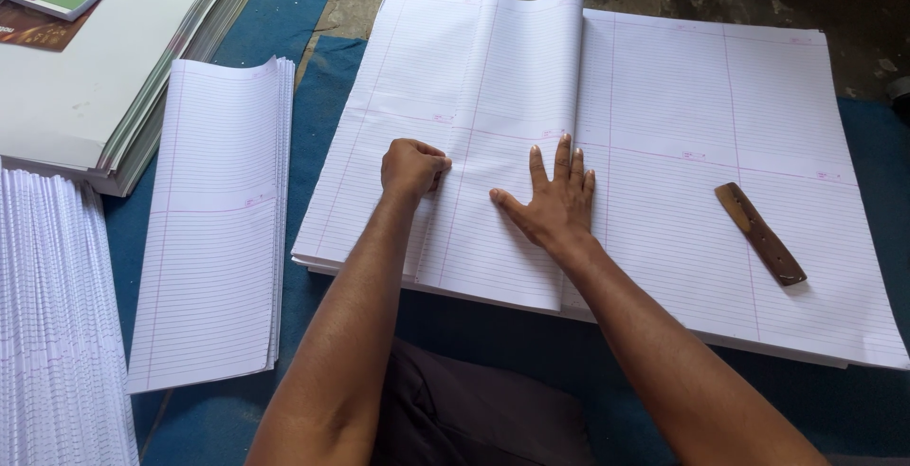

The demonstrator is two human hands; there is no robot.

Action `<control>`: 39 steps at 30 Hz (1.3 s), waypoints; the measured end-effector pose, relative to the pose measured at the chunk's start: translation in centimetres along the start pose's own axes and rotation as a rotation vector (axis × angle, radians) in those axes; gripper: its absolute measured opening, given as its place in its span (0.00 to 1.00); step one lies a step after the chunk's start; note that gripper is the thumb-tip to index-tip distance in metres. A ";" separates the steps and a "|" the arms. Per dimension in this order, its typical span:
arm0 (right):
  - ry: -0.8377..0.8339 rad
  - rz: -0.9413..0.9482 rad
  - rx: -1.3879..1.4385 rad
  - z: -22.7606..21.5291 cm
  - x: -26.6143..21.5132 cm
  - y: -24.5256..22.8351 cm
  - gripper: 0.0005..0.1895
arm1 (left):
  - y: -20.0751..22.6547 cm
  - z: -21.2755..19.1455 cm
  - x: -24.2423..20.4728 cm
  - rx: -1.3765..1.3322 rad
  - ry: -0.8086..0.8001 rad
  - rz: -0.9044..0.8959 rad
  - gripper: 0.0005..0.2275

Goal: The person folds large sheets of lined paper in half and presses the crease with a flat tool. They repeat this process for multiple sheets, stacking the folded sheets to the side.

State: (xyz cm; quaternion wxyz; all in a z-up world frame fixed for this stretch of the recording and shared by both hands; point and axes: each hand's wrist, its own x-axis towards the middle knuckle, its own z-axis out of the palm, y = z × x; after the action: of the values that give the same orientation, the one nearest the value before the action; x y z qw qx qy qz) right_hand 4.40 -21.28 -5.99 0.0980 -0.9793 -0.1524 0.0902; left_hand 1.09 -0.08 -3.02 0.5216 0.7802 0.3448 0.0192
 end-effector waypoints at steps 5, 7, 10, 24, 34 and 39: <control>-0.040 -0.001 -0.044 -0.2 0.0 -0.1 0.57 | 0.0 0.2 -0.1 0.060 0.028 0.009 0.05; -0.035 -0.004 -0.045 -0.2 0.0 -0.1 0.56 | -0.1 0.4 -0.1 0.122 0.047 0.018 0.05; -0.023 -0.006 -0.038 0.0 0.0 0.0 0.56 | 0.0 1.0 -0.3 0.238 0.085 0.079 0.08; 0.016 -0.076 0.161 -2.3 -0.7 1.0 0.38 | 1.6 3.9 -1.1 1.045 0.043 0.683 0.07; 0.006 -0.135 0.190 -6.2 -1.3 7.3 0.27 | 5.1 4.0 -2.0 1.148 -0.251 0.466 0.27; 0.005 0.015 0.037 -7.8 -2.0 12.0 0.30 | 4.9 5.2 -2.0 1.109 -0.240 0.430 0.32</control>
State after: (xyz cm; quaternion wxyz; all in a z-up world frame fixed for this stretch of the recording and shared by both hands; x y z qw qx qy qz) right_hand 7.50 -34.39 -0.81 0.1159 -0.9786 -0.1430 0.0914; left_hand 4.16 -6.41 -0.65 0.0572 0.9846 0.0771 -0.1463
